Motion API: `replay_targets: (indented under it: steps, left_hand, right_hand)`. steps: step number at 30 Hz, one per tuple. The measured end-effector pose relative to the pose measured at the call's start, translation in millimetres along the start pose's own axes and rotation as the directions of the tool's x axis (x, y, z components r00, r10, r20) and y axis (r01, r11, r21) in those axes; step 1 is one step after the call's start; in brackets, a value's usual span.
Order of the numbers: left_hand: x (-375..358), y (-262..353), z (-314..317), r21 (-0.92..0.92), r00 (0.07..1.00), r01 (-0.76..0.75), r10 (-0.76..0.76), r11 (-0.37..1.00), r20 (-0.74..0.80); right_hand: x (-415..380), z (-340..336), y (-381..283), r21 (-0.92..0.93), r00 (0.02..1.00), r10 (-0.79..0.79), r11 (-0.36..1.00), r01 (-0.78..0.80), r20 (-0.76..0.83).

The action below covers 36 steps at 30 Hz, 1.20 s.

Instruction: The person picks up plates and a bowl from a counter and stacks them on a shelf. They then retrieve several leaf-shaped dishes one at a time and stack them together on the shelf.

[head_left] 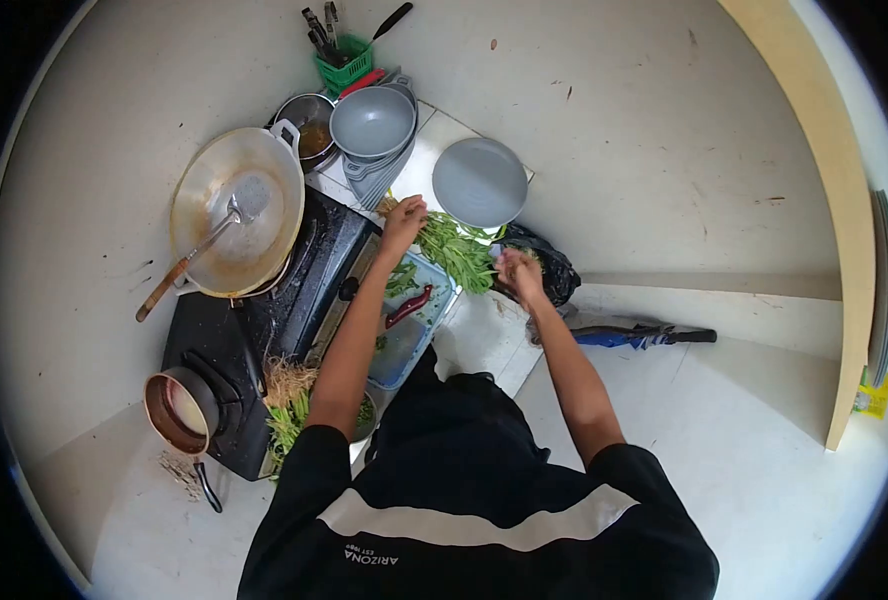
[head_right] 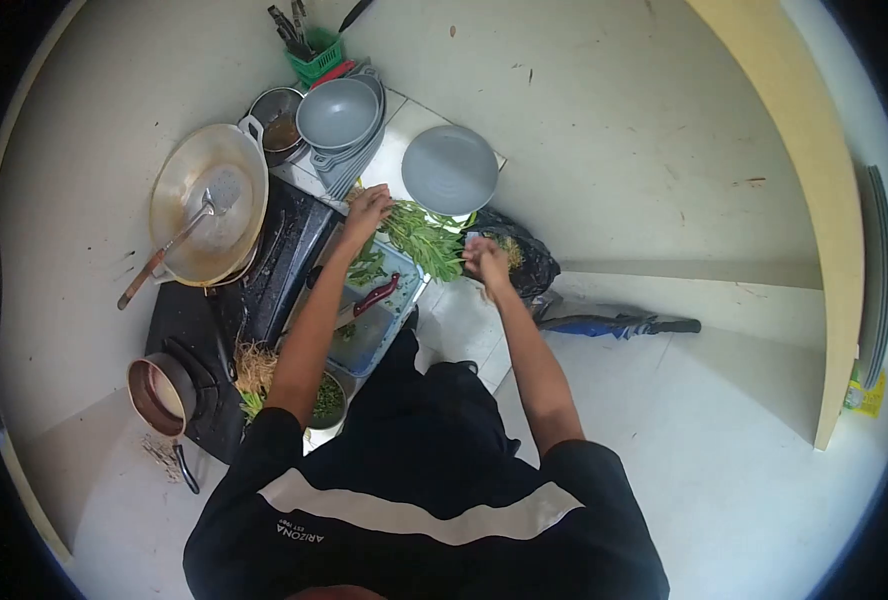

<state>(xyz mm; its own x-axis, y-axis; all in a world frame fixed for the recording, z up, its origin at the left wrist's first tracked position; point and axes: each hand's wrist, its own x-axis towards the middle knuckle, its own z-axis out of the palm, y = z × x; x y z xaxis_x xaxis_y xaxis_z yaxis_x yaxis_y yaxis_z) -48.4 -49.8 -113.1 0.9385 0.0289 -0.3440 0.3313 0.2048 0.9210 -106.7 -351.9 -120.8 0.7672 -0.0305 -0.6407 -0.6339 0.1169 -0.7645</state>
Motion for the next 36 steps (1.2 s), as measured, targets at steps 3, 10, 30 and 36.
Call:
replay_targets:
  steps: [3, 10, 30, 36]
  left_hand:
    - [22, -7, 13, 0.009, 0.998, 0.067, -0.067, 0.998, -0.003]
    - [61, -21, 34, 0.286, 0.997, 0.078, -0.073, 0.955, -0.028]
    - [8, 16, 62, -0.032, 0.978, 0.133, -0.136, 0.991, -0.155]
    - [-51, 55, 71, -0.024, 0.998, -0.031, 0.029, 0.999, -0.056]
  right_hand:
    - [43, 10, -5, 0.075, 0.993, -0.092, 0.992, 0.098, -0.075]
    - [89, 38, -19, -0.198, 0.915, -0.234, 0.964, 0.176, -0.329]
    - [11, 30, -30, 0.104, 0.921, -0.285, 0.941, 0.322, -0.266]
    - [-98, 1, -51, 0.071, 0.914, -0.384, 0.916, 0.396, -0.133]
